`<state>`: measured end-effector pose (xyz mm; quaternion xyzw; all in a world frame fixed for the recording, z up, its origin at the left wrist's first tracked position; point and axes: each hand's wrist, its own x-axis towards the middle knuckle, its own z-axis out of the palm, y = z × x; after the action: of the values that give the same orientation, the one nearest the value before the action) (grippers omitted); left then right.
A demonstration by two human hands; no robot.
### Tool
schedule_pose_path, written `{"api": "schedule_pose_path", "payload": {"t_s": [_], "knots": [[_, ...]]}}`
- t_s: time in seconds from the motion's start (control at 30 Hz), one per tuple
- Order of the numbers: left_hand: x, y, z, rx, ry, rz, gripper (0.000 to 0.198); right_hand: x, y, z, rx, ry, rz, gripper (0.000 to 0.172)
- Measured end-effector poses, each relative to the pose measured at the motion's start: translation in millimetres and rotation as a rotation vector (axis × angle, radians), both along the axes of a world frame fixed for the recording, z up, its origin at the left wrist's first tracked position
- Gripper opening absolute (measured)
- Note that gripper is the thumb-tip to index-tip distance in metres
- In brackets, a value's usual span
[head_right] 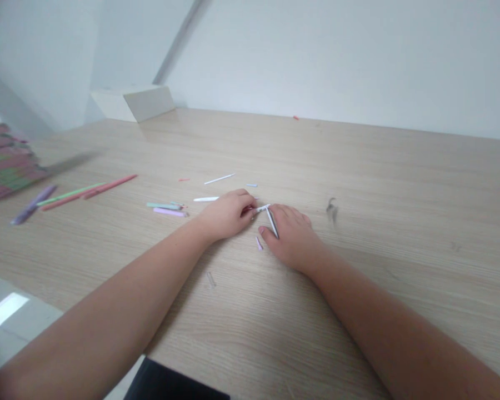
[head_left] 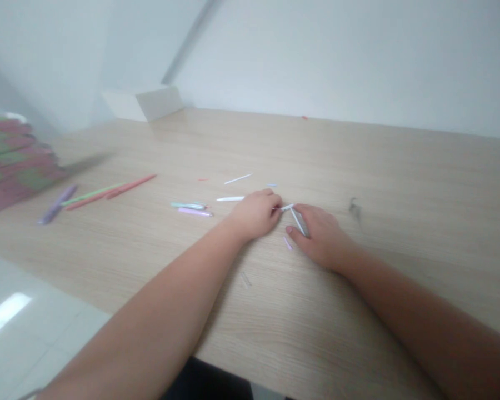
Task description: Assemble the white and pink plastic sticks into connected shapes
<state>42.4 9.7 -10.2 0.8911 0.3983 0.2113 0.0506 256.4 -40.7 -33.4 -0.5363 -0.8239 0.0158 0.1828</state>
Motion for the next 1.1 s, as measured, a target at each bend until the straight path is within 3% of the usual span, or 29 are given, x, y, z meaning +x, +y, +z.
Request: {"api": "schedule_pose_path", "payload": {"t_s": [1.1], "knots": [[0.1,1.7,-3.1,0.007,0.005,0.000,0.025,0.9,1.9,-0.9,0.009,-0.013,0.015,0.047]]}}
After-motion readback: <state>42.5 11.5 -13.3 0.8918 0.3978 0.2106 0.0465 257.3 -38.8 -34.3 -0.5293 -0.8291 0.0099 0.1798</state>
